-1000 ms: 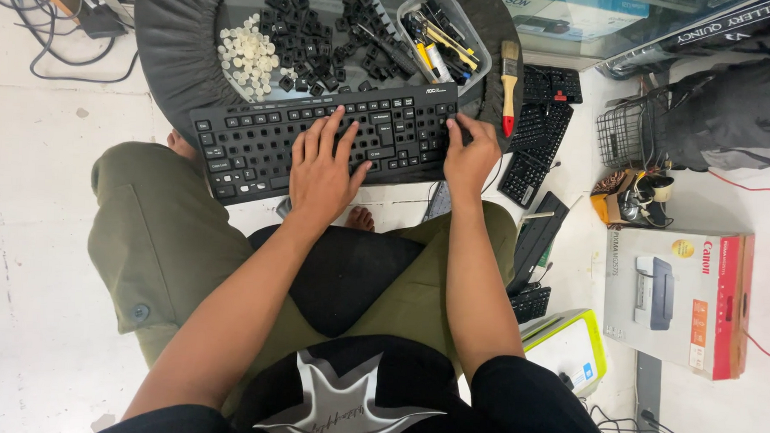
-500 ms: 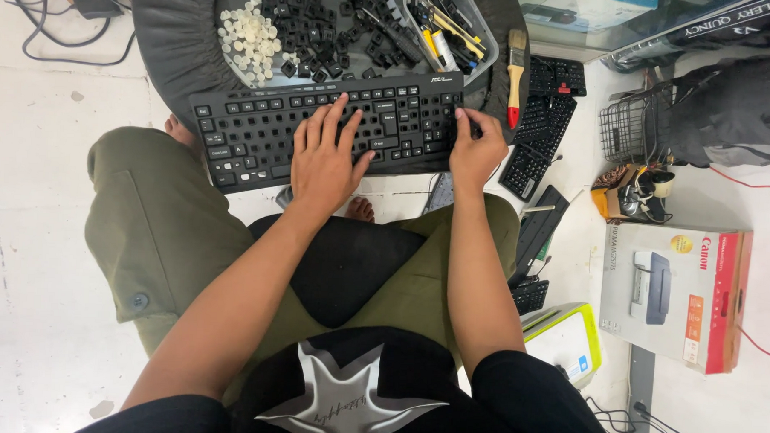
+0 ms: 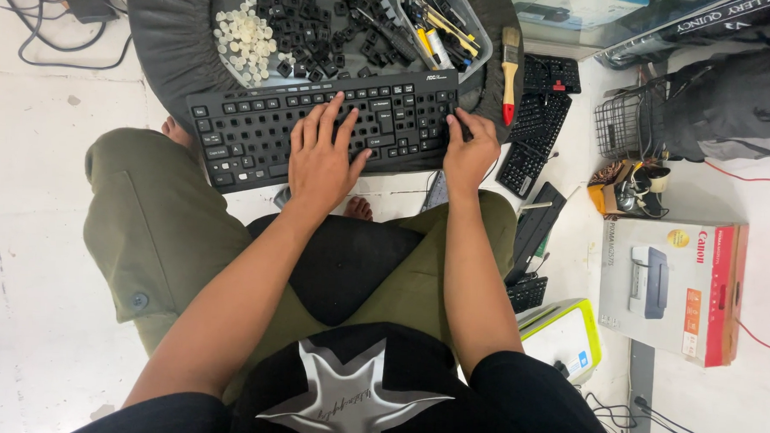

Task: Inserting individual mechanical switches into a keyboard frame.

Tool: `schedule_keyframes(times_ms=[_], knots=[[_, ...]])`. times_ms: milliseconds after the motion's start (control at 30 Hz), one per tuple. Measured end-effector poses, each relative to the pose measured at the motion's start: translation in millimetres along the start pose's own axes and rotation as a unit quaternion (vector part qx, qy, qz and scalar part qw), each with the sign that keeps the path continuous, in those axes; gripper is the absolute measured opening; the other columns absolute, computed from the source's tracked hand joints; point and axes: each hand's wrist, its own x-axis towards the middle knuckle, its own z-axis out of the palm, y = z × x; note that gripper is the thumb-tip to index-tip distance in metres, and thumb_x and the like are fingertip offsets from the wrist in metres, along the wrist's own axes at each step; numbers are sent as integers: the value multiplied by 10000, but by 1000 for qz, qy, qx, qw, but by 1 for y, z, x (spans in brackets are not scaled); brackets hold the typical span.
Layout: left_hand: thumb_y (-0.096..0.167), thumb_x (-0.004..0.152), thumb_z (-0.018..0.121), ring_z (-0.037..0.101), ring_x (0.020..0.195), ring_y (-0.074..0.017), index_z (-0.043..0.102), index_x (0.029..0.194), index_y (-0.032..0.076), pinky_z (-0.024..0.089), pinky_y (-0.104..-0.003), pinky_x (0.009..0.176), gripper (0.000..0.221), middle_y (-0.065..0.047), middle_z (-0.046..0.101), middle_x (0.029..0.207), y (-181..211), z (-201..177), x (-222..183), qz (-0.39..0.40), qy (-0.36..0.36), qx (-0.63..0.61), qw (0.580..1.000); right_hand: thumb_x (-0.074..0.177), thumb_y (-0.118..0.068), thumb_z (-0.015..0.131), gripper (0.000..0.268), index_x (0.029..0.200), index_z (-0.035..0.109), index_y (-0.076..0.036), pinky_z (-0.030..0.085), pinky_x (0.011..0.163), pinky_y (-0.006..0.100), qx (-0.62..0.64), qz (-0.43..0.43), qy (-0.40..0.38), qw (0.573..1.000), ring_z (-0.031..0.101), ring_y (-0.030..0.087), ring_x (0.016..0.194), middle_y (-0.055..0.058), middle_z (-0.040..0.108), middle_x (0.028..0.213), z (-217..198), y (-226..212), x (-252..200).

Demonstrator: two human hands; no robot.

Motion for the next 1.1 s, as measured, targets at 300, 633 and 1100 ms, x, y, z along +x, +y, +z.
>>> schedule_keyframes(times_ms=[300, 633, 1100], knots=[[426, 972, 788, 391, 1425, -329, 633, 1411, 94, 280, -495, 1126, 572, -155, 463, 1556, -1, 1, -1, 3, 1, -5, 1000, 749, -202, 933, 223, 945, 837, -250, 573, 772, 363, -4, 75, -11, 997, 742, 271, 840, 24, 708, 806, 11, 12, 4], [438, 957, 793, 389, 1423, -317, 635, 1414, 104, 281, -489, 1125, 588, -144, 461, 1558, -1, 2, -1, 9, 2, 11, 1000, 764, -185, 940, 184, 919, 853, -235, 560, 744, 357, 7, 47, -48, 998, 721, 301, 802, 63, 689, 798, 6, 15, 14], [474, 960, 750, 416, 1413, -308, 620, 1421, 124, 301, -490, 1124, 594, -139, 468, 1556, 2, -3, 0, 12, 6, 21, 1000, 659, -107, 973, 401, 996, 763, -45, 538, 745, 291, 169, 261, -177, 934, 712, 172, 798, 93, 702, 814, -4, 26, 45]])
